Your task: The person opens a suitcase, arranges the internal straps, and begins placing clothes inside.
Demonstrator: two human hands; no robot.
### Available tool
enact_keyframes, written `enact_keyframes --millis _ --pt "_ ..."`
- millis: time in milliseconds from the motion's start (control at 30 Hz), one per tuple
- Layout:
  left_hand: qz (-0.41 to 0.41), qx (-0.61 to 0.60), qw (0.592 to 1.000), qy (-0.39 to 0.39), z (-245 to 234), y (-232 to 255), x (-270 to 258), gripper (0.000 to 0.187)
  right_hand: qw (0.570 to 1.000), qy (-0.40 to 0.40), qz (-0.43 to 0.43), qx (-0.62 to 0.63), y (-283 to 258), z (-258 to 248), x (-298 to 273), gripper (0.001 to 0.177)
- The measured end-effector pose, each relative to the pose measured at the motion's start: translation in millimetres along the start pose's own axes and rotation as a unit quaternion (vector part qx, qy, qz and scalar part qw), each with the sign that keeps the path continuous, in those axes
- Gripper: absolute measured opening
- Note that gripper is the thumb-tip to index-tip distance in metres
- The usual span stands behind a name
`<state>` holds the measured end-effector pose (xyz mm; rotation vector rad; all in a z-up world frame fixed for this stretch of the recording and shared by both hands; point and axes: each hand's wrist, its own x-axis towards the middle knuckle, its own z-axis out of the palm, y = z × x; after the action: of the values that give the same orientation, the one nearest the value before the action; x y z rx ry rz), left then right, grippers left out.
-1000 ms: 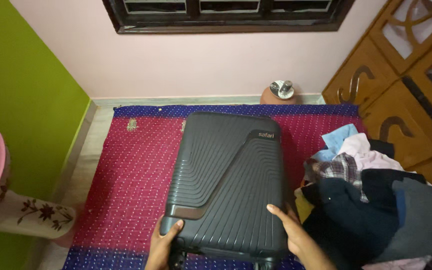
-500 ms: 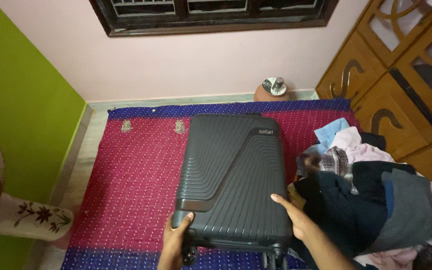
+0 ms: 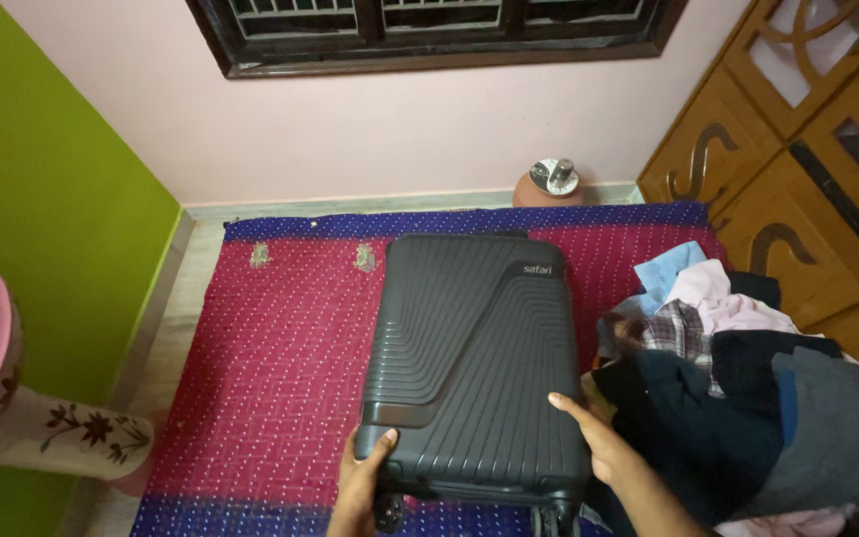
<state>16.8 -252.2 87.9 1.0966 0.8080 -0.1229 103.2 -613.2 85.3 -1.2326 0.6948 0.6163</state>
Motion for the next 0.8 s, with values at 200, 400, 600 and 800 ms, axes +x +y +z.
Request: enact_keyframes --millis 200,400,600,800 --pt "0.021 0.019 0.999 -0.025 -3 4 12 0.073 1.000 0.001 -0.021 0.001 10 -4 7 0.099" --pt "-0.010 0.090 0.996 0.013 -1 21 18 0.073 1.000 0.001 0.010 0.013 20 -4 9 0.102" --pt "0.038 0.068 0.995 -0.063 -6 34 40 0.074 0.998 0.042 -0.034 0.023 24 13 -12 0.102" --pt "0.017 0.121 0.989 -0.079 -9 49 60 0.068 0.997 0.064 -0.046 0.022 20 29 -32 0.101"
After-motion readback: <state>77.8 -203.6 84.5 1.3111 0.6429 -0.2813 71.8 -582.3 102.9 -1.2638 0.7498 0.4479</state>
